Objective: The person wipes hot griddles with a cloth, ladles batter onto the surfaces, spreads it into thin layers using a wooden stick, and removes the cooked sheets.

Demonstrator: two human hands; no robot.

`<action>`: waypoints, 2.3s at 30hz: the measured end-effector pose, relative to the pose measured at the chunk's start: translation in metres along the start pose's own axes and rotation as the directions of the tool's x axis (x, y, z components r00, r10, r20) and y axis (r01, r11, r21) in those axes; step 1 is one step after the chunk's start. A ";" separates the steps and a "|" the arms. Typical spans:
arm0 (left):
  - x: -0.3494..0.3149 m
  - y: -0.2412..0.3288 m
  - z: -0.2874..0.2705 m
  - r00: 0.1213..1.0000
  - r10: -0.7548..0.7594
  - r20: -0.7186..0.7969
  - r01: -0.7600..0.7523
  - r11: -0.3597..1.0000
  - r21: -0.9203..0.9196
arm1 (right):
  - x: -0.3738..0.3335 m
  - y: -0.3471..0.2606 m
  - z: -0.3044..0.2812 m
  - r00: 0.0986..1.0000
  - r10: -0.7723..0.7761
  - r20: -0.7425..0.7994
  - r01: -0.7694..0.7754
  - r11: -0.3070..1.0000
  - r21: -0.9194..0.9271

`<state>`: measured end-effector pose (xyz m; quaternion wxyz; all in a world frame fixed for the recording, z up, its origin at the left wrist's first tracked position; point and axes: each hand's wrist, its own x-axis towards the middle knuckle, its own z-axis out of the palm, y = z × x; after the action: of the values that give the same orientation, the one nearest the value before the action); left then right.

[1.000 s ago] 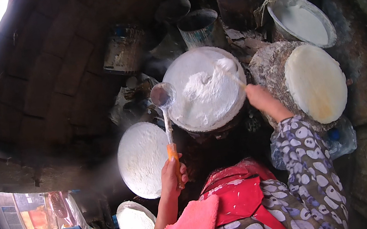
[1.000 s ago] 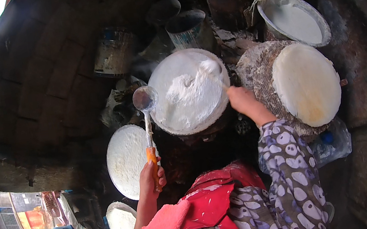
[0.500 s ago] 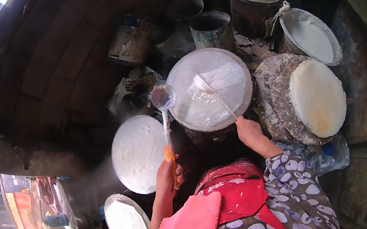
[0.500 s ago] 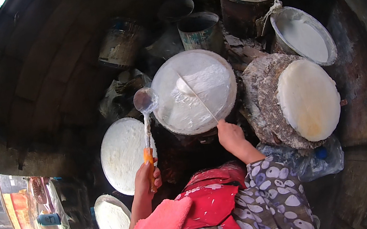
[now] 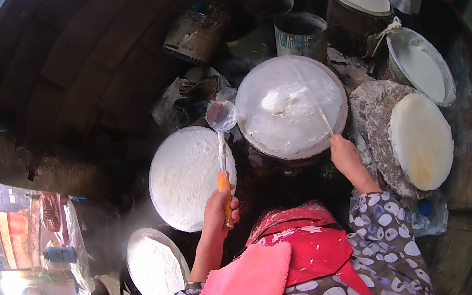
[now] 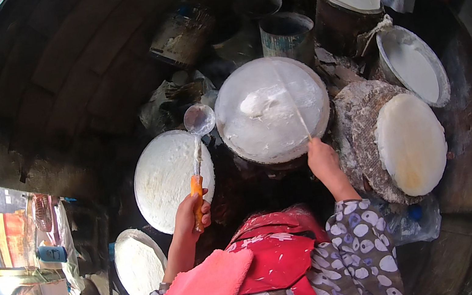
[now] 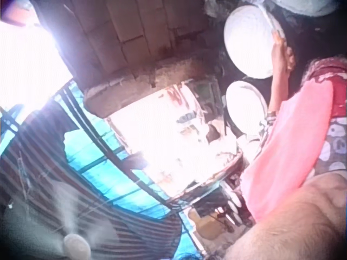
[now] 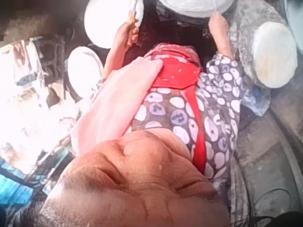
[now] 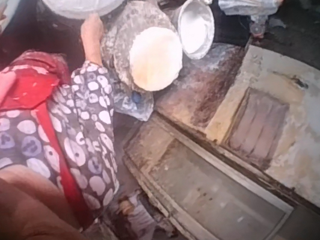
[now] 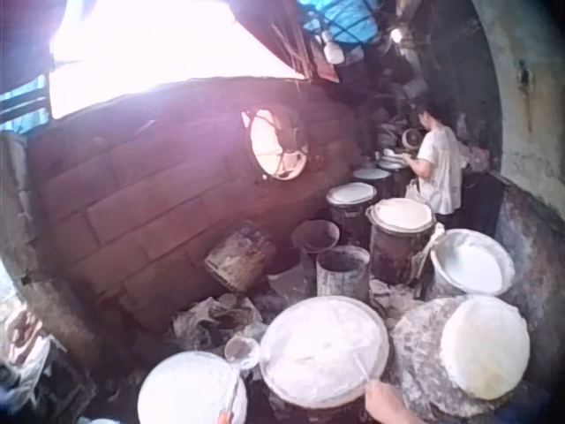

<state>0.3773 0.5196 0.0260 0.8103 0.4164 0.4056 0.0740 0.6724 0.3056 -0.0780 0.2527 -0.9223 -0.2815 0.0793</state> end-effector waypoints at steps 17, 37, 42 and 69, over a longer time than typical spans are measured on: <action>0.021 0.009 0.001 0.999 -0.052 0.007 0.051 0.989 0.137 | -0.029 -0.047 0.037 0.966 -0.137 0.220 0.172 0.974 -0.150; 0.016 0.015 -0.002 0.994 -0.112 0.017 0.110 0.987 0.114 | -0.063 -0.070 0.068 0.991 0.008 0.133 -0.033 0.982 0.185; 0.014 0.010 0.015 0.980 -0.193 0.055 0.197 0.976 -0.093 | -0.070 -0.079 0.121 0.967 -0.075 0.243 -0.071 0.837 0.543; -0.150 0.009 0.005 0.930 0.352 0.106 -0.061 0.433 -0.899 | 0.000 -0.015 0.003 0.904 -0.372 0.212 0.361 0.928 0.089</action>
<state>0.2838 0.4540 0.1234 0.9398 -0.0115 0.1349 0.3137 0.6642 0.3174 -0.0735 0.2516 -0.8316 -0.4745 0.1412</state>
